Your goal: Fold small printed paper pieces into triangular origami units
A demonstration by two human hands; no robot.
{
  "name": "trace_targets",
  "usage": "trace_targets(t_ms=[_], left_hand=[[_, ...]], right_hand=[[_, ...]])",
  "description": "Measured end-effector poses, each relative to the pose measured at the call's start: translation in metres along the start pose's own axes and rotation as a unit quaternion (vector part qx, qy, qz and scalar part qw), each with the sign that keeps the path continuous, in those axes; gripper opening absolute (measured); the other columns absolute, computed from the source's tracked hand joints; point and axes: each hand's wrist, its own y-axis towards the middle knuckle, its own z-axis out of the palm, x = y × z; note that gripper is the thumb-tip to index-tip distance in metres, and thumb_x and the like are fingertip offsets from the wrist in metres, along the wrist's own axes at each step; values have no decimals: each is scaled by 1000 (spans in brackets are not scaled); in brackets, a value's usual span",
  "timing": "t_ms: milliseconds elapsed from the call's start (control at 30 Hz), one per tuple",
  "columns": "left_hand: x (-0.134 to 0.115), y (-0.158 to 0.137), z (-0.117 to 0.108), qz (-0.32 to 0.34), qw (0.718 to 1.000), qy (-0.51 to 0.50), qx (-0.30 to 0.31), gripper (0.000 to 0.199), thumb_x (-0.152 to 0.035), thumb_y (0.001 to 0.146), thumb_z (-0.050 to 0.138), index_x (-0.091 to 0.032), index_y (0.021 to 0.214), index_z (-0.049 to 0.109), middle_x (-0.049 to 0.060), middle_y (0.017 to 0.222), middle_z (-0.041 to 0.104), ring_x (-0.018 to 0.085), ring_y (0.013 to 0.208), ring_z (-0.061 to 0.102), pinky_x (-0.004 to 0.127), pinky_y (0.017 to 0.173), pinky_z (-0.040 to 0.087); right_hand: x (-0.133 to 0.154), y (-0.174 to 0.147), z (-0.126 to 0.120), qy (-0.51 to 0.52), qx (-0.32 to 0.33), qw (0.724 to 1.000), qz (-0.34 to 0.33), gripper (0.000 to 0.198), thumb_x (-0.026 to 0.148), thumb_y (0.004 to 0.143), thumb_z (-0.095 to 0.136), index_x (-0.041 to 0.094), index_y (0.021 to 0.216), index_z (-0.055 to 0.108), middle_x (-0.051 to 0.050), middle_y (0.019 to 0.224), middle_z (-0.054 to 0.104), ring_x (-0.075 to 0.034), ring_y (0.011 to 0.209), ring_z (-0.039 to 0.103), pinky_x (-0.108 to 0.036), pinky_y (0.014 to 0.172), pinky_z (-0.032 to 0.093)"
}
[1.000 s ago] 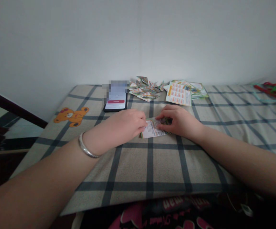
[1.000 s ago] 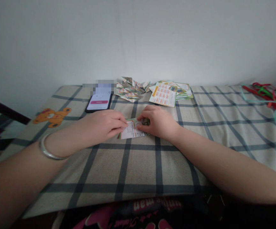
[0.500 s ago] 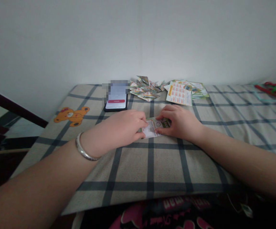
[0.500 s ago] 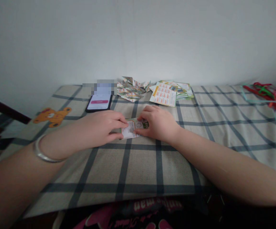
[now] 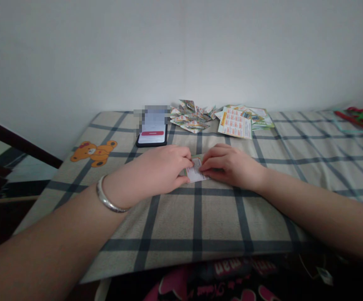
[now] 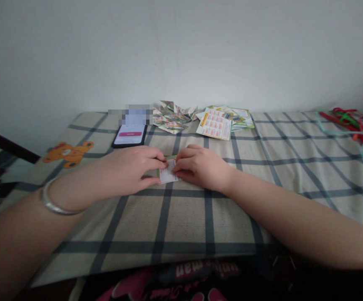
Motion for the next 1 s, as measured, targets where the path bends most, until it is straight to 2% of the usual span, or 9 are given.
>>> trace_targets(t_ms=[133, 333, 600, 767, 1000], left_hand=[[0, 0, -1, -6, 1000, 2, 5, 21, -31, 84, 62, -19, 99, 70, 5, 102, 65, 21, 95, 62, 34, 85, 50], [-3, 0, -3, -15, 1000, 0, 15, 19, -29, 84, 61, -20, 98, 70, 5, 101, 63, 20, 94, 61, 33, 84, 50], [-2, 0, -2, -12, 1000, 6, 14, 15, -28, 84, 58, -19, 90, 70, 5, 96, 62, 19, 87, 60, 32, 78, 50], [-4, 0, -3, -11, 999, 28, 19, 14, -27, 84, 57, -18, 86, 68, 5, 94, 62, 19, 84, 59, 33, 75, 49], [-8, -3, -6, -36, 998, 49, 25, 21, -36, 87, 59, -18, 94, 67, 4, 95, 63, 18, 77, 61, 32, 67, 46]], right_hand=[[5, -1, -5, 19, 40, 997, -57, 25, 21, 95, 52, 25, 111, 70, -4, 112, 69, -17, 100, 58, -32, 85, 46], [10, -3, -7, -67, 73, 992, -80, 31, 27, 99, 45, 34, 121, 65, 0, 119, 66, -18, 96, 57, -31, 74, 44], [13, -3, -8, -160, 82, 976, -121, 41, 18, 94, 50, 34, 132, 56, -2, 118, 64, -20, 91, 54, -32, 67, 43], [15, 0, -9, -179, 102, 972, -116, 40, 20, 95, 47, 33, 132, 56, -3, 124, 60, -21, 95, 54, -34, 69, 43], [12, 1, -11, -124, 104, 982, -99, 33, 23, 97, 45, 31, 126, 59, -3, 124, 61, -22, 101, 55, -35, 79, 45]])
